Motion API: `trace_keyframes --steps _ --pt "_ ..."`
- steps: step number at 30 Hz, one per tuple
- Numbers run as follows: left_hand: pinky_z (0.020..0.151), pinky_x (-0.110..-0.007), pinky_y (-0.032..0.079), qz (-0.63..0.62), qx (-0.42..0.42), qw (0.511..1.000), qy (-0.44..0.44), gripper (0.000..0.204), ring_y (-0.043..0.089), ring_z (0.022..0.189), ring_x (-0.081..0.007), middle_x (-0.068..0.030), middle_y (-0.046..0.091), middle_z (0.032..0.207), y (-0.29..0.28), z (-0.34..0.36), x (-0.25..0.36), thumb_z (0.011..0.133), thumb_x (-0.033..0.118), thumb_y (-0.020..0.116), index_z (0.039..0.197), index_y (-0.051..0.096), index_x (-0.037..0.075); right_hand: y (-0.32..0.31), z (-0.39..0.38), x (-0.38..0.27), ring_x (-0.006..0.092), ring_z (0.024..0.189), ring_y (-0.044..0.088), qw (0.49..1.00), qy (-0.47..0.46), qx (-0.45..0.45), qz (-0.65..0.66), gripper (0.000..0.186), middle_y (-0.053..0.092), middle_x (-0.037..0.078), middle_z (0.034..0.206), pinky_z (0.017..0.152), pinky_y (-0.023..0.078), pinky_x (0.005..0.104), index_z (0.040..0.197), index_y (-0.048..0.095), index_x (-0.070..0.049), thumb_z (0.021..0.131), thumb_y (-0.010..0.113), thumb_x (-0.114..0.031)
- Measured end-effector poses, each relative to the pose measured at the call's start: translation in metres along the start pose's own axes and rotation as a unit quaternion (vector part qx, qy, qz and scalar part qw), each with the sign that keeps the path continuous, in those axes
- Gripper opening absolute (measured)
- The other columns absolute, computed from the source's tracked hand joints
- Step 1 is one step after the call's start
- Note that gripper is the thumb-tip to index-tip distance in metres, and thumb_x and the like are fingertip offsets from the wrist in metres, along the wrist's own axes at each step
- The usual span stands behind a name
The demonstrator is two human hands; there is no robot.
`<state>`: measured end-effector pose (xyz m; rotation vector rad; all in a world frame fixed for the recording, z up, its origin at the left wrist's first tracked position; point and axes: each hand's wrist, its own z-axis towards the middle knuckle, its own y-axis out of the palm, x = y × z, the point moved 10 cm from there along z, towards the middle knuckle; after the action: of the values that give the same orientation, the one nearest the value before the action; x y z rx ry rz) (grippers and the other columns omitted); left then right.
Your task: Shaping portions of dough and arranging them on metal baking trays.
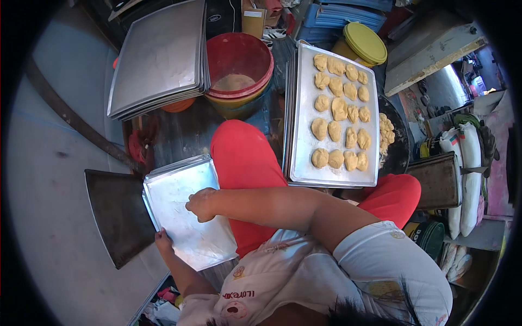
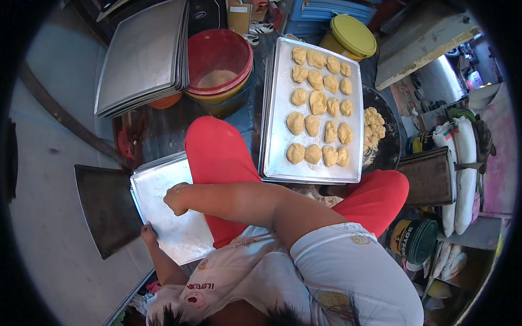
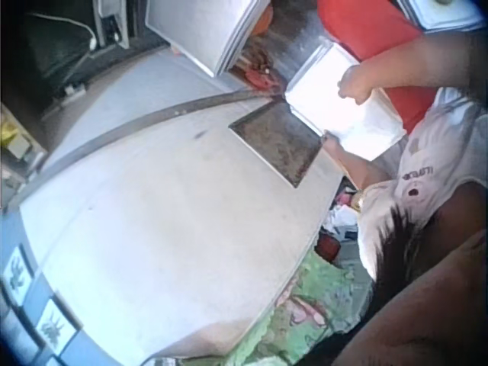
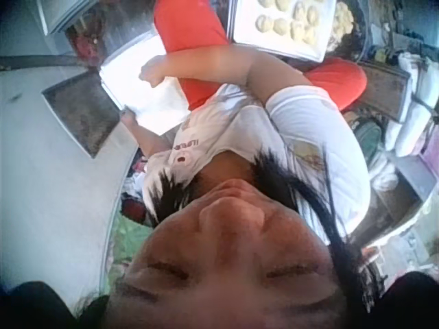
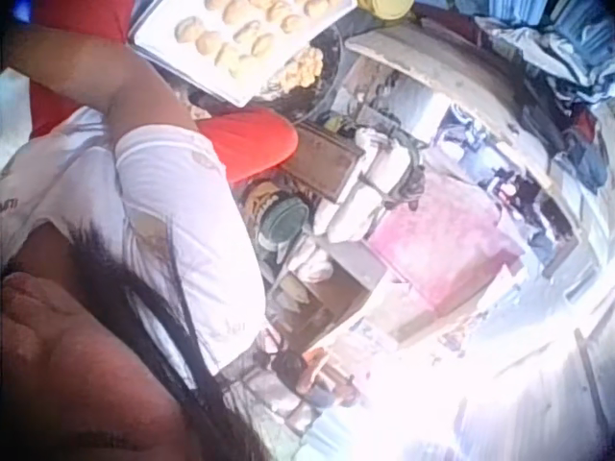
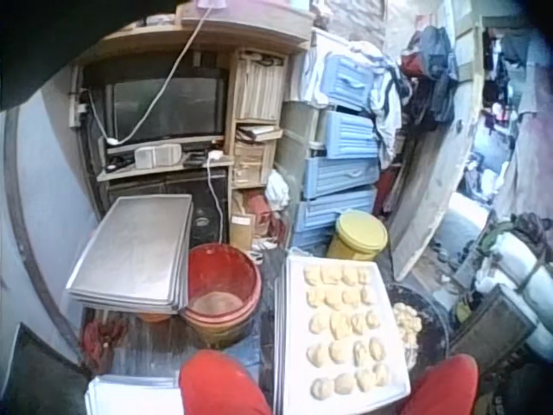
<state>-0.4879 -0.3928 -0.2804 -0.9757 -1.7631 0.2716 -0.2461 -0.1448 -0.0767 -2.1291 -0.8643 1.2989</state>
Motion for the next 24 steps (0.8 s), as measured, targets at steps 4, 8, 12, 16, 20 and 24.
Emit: trace_keyframes --steps 4,8,12,16,20,24 --pt "0.050 -0.027 0.035 -0.002 -0.055 0.990 0.129 0.024 0.039 0.052 -0.0105 -0.0003 0.045 0.059 -0.010 -0.069 0.083 0.092 0.021 0.055 0.076 0.049 0.004 -0.011 -0.008 0.000 0.0297 0.096 0.064 1.000 0.010 0.003 0.018 0.032 0.066 0.016 0.103 0.079 0.052 0.0448 0.102 0.068 -0.003 0.074 0.061 -0.017" --pt "0.064 -0.028 0.039 0.052 0.017 0.961 0.272 0.023 0.043 0.068 -0.0143 -0.0043 0.050 0.072 -0.045 -0.165 0.162 0.092 0.022 0.056 0.084 0.051 0.001 -0.004 -0.012 -0.003 0.0309 0.103 0.061 0.999 0.021 -0.043 -0.021 0.038 0.064 0.015 0.106 0.084 0.049 0.0428 0.110 0.061 -0.005 0.077 0.062 -0.025" --pt "0.072 -0.031 0.041 0.147 0.083 0.921 0.351 0.030 0.047 0.076 -0.0182 -0.0084 0.053 0.080 -0.105 -0.239 0.239 0.093 0.029 0.055 0.094 0.054 0.000 -0.025 -0.026 0.002 0.0314 0.098 0.061 0.995 0.000 0.089 0.053 0.027 0.064 0.015 0.099 0.084 0.049 0.0419 0.099 0.064 -0.007 0.077 0.061 -0.022" --pt "0.076 -0.031 0.041 0.120 0.173 0.899 0.384 0.035 0.047 0.081 -0.0183 -0.0086 0.055 0.085 -0.186 -0.296 0.313 0.093 0.033 0.055 0.095 0.054 -0.002 -0.087 -0.100 0.004 0.0327 0.109 0.053 0.916 -0.098 0.311 0.233 0.034 0.054 0.016 0.111 0.092 0.043 0.0406 0.109 0.056 -0.007 0.077 0.064 -0.017" --pt "0.078 -0.029 0.040 -0.015 0.267 0.880 0.392 0.033 0.046 0.083 -0.0148 -0.0048 0.052 0.089 -0.247 -0.388 0.369 0.095 0.030 0.052 0.098 0.054 -0.002 -0.140 -0.190 0.006 0.0427 0.129 0.028 0.806 -0.154 0.522 0.232 0.073 0.027 0.027 0.135 0.107 0.028 0.0454 0.136 0.027 -0.004 0.076 0.067 -0.015" --pt "0.087 -0.029 0.040 -0.188 0.275 0.831 0.446 0.040 0.051 0.095 -0.0178 -0.0081 0.057 0.106 -0.229 -0.421 0.453 0.093 0.032 0.055 0.111 0.054 -0.004 -0.182 -0.251 0.038 0.0404 0.135 0.021 0.781 -0.131 0.552 0.260 0.081 0.023 0.030 0.142 0.111 0.021 0.0415 0.142 0.014 0.005 0.086 0.061 -0.031"
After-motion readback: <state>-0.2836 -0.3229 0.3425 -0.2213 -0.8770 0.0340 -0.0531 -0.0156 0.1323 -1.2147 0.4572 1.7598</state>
